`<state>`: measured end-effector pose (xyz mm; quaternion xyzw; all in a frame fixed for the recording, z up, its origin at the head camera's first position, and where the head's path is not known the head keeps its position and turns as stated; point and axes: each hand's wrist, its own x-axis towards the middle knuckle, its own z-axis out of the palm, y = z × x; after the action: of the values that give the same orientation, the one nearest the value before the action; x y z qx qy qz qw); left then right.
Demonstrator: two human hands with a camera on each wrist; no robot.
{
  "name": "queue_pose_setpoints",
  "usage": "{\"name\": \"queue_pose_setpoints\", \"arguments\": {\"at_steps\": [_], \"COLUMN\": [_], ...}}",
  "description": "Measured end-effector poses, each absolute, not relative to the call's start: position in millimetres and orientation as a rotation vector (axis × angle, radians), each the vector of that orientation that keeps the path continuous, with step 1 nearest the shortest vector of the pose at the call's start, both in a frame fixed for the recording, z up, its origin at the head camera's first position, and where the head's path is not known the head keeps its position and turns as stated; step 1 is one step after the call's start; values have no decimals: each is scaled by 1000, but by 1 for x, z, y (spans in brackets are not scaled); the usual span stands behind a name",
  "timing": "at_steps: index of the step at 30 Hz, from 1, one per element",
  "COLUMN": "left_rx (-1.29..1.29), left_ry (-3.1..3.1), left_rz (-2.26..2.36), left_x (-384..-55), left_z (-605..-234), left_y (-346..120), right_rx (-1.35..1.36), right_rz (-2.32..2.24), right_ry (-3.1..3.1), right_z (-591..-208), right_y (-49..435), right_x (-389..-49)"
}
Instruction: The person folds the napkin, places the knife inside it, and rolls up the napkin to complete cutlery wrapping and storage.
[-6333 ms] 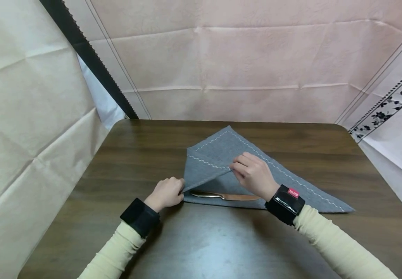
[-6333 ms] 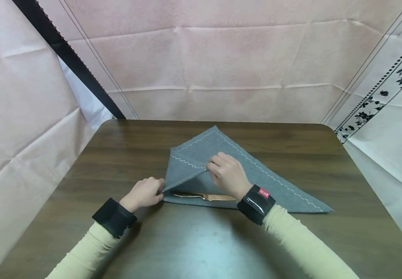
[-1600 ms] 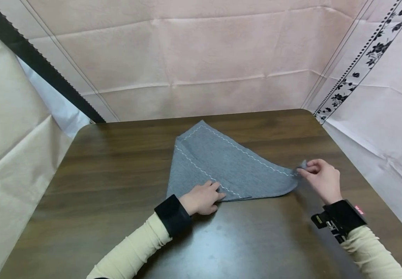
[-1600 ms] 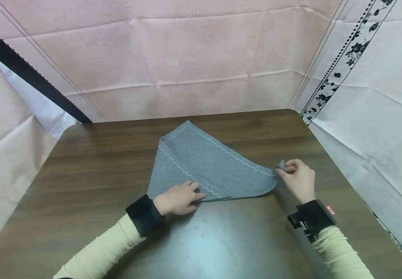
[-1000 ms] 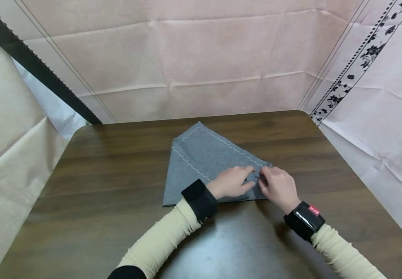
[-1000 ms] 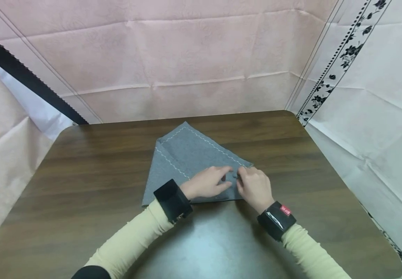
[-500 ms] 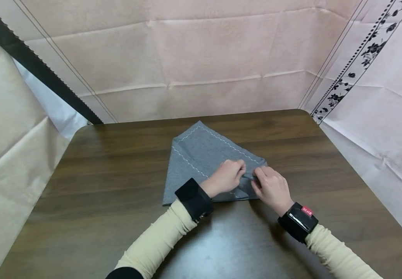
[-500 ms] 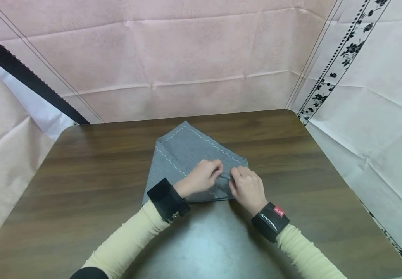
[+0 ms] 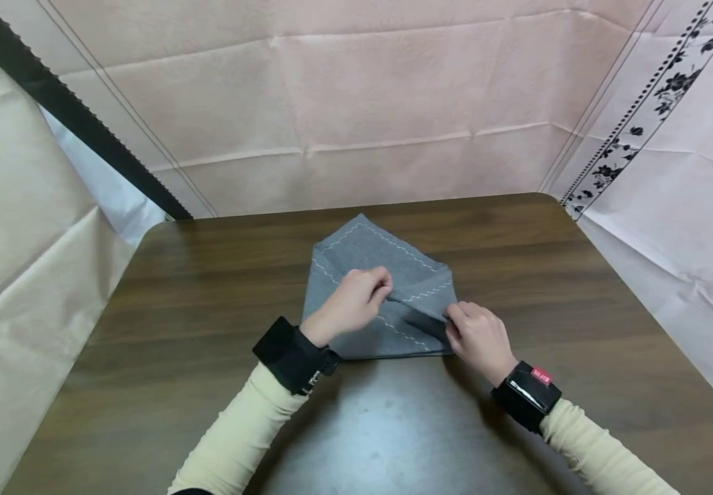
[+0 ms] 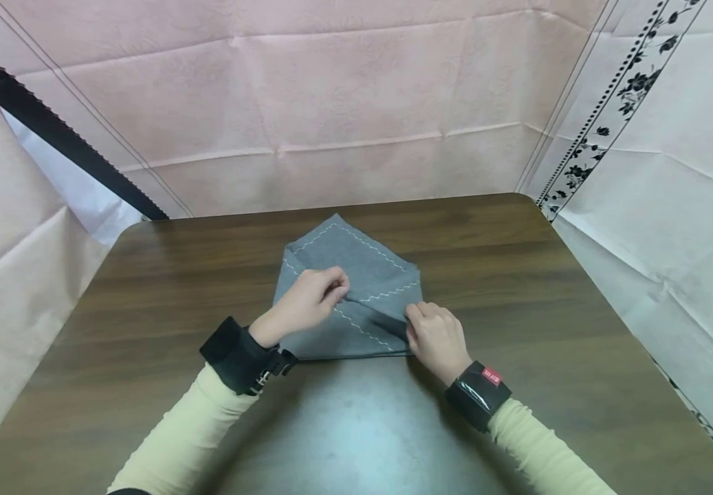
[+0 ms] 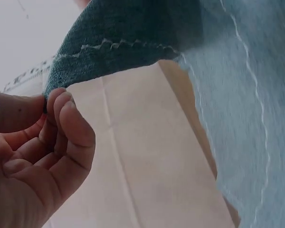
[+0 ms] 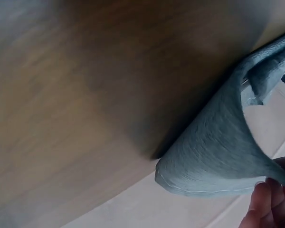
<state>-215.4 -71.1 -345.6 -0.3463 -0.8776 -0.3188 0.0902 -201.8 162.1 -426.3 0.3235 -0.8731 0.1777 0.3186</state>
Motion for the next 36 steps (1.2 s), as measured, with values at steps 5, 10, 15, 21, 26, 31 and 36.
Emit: {"name": "queue_pose_setpoints", "arguments": {"at_steps": [5,10,15,21,26,31,36], "left_rx": [-985,-906,-836,-794,-772,-760,-645], "left_ry": [-2598,-2620,-2659,-2707,-2800,-3019,-3201], "left_rz": [-931,-908,-931,-937,-970,-904,-684], "left_x": [-212,-208,-202,-193,-187,-183,-179], "left_z": [-341,-342,-351,-372,-391,-409,-417], "left_y": [-92,-113,-133,-157,-174,-180,-176], "right_rx": [856,882,953,1014,1071,1168,1204], "right_rz": [481,510,488,379,284,198,110], "right_ry": [-2335,-2367,-2387,-2453,-2494,-2502,-2588], "right_z": [-426,-429,-433,-432,-427,-427,-432], "right_y": [152,142,135,134,138,142,146], "right_x": [-200,-198,-195,-191,-189,-184,-177]}}
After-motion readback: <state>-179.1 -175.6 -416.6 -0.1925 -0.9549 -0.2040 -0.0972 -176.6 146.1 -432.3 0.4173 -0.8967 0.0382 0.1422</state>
